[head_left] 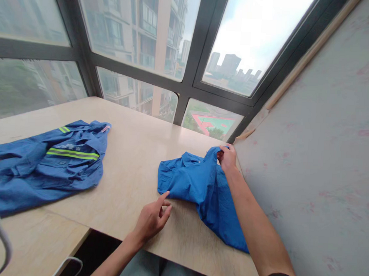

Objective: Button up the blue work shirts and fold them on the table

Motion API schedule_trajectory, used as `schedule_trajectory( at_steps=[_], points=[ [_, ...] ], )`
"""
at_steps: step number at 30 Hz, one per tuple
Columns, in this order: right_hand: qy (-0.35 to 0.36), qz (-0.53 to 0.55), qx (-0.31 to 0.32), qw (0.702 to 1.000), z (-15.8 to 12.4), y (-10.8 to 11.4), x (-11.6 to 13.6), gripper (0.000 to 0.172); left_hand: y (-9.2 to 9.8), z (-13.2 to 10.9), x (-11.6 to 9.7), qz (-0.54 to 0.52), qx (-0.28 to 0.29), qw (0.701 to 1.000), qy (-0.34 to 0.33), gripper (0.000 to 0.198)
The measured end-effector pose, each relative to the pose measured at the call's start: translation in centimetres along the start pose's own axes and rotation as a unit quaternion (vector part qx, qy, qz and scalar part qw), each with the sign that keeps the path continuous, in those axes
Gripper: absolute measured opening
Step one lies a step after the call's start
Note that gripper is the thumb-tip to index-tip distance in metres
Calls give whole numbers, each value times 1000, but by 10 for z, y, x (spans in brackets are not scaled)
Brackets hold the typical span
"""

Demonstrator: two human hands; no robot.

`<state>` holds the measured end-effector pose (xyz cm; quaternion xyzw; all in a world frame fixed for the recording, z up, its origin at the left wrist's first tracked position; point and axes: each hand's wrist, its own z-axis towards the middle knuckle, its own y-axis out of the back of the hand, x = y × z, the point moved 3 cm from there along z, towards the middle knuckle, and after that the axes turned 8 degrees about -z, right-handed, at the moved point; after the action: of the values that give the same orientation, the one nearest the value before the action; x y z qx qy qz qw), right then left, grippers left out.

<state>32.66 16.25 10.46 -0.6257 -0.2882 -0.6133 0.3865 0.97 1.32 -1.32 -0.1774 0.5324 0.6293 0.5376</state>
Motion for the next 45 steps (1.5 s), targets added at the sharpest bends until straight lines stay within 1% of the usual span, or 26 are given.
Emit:
schedule_trajectory(
  at_steps=[2, 4, 6, 8, 9, 11, 14, 16, 18, 20, 21, 22, 24, 25, 27, 29, 30, 31, 33, 35, 36, 38, 40, 41, 43, 45],
  points=[
    [117, -27, -74, 990, -4, -12, 40, 47, 2, 1, 4, -29, -19, 999, 39, 43],
    [247, -75, -108, 960, -28, -21, 74, 50, 3, 3, 7, -60, -36, 995, 78, 41],
    [326, -124, -96, 932, -68, -29, 89, 48, 5, 5, 9, -98, -55, 987, 115, 41],
    [351, -169, -29, 920, -116, -36, 80, 43, 6, 6, 10, -146, -83, 974, 155, 42],
    [344, -191, 27, 919, -142, -39, 68, 39, 7, 6, 10, -172, -98, 965, 174, 44],
    [301, -240, 149, 911, -193, -44, 31, 33, 10, 6, 12, -227, -124, 943, 209, 50],
    [227, -269, 263, 898, -260, -46, -30, 29, 15, 6, 13, -314, -151, 905, 244, 56],
    [147, -253, 309, 905, -293, -45, -62, 34, 20, 6, 13, -378, -166, 875, 252, 60],
    [101, -265, 348, 894, -316, -43, -80, 46, 25, 5, 10, -452, -153, 838, 265, 67],
    [86, -274, 400, 871, -329, -41, -83, 53, 28, 2, 6, -506, -115, 802, 296, 72],
    [86, -276, 427, 857, -332, -39, -80, 51, 29, -1, 4, -511, -98, 796, 310, 72],
    [89, -276, 448, 845, -334, -37, -74, 45, 31, -4, 3, -499, -89, 801, 318, 71],
    [93, -273, 460, 840, -330, -33, -59, 31, 35, -11, 2, -440, -81, 838, 311, 73],
    [89, -265, 450, 848, -325, -31, -52, 26, 35, -14, 1, -398, -80, 862, 303, 75],
    [76, -226, 411, 880, -309, -27, -40, 21, 36, -21, 0, -287, -93, 912, 280, 79],
    [64, -177, 360, 914, -285, -24, -35, 22, 37, -26, -5, -135, -129, 954, 233, 82],
    [63, -162, 335, 926, -270, -23, -36, 24, 37, -27, -9, -56, -145, 967, 200, 82],
    [67, -162, 310, 934, -253, -22, -38, 27, 38, -28, -13, 13, -151, 975, 165, 80],
    [72, -218, 273, 934, -214, -21, -49, 40, 37, -30, -17, 100, -123, 978, 132, 69],
    [86, -330, 234, 910, -172, -19, -61, 58, 37, -33, -15, 135, -62, 976, 162, 50],
    [94, -398, 208, 889, -153, -16, -66, 63, 38, -34, -13, 144, -32, 971, 186, 42],
    [90, -520, 164, 834, -118, -10, -76, 71, 42, -36, -9, 160, 10, 961, 226, 31],
    [46, -608, 143, 779, -92, -3, -84, 76, 45, -38, -8, 166, 39, 956, 241, 24],
    [22, -635, 140, 760, -82, 0, -87, 77, 46, -38, -8, 166, 51, 954, 245, 21],
    [-14, -659, 138, 739, -70, 3, -93, 75, 45, -36, -8, 163, 63, 951, 255, 18],
    [-7, -653, 125, 747, -62, 3, -97, 68, 39, -31, -9, 155, 58, 951, 262, 19]
  ],
)
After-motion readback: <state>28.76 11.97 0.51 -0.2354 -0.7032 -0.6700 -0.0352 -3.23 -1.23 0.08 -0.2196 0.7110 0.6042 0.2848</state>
